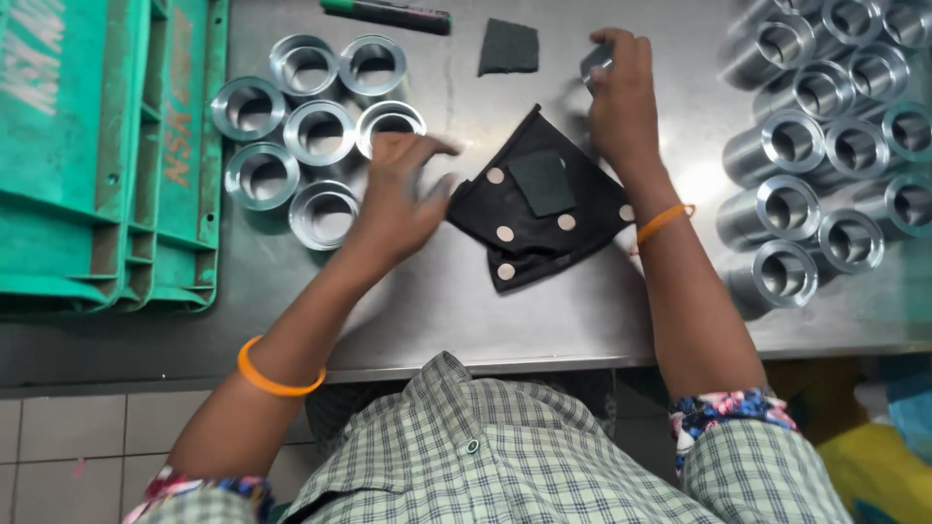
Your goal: Wiping cylindrical metal parts and placing them in storage crates.
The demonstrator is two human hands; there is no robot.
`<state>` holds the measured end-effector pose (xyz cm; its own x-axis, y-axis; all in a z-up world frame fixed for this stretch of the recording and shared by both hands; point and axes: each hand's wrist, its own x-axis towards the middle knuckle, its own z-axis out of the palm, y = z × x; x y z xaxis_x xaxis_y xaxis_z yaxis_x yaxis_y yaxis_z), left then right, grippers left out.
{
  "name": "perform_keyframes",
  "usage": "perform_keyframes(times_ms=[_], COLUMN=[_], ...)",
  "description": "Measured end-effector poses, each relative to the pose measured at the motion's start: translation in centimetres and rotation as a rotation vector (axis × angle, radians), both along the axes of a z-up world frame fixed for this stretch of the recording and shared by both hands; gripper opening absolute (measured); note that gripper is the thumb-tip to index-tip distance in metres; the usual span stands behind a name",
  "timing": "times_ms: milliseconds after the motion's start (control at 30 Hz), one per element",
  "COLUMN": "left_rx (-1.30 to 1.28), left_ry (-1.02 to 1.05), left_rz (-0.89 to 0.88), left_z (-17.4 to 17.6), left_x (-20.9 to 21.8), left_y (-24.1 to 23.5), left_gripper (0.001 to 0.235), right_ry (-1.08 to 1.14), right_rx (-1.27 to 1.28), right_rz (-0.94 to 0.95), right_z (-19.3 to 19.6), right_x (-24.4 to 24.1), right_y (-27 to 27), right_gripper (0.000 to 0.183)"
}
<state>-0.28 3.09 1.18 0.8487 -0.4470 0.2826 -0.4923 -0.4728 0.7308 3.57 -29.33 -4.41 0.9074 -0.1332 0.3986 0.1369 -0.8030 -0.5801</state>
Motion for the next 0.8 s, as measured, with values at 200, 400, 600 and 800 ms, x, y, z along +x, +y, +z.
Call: perform_keyframes(times_ms=[200,400,600,800], left_rx=[-0.708,-0.691,-0.488,-0.447], left_ry=[0.736,0.654,0.275,0.231], left_rz=[0.037,-0.346,-0.332,-0.31], left_z=[-1.2,-0.1,-0.2,0.2], left_x=[2.0,-1.1,-0.7,-1.1], left_y=[-5.7,-4.7,-4.1,-3.8], left_gripper=[0.046,0.037,0.033,0.036], right_ry=[0.088,0.077,0.058,0.297], right_rx=[0.859,0.558,0.292,0.533], right_rz=[0.59,0.547,0.506,0.477], right_z=[6.3,4.8,6.0,5.4], right_x=[-4.1,-4.2,-5.3,-4.9], right_y=[5.9,8.1,8.3,8.0], right_gripper=[0.043,0.037,0.035,0.035])
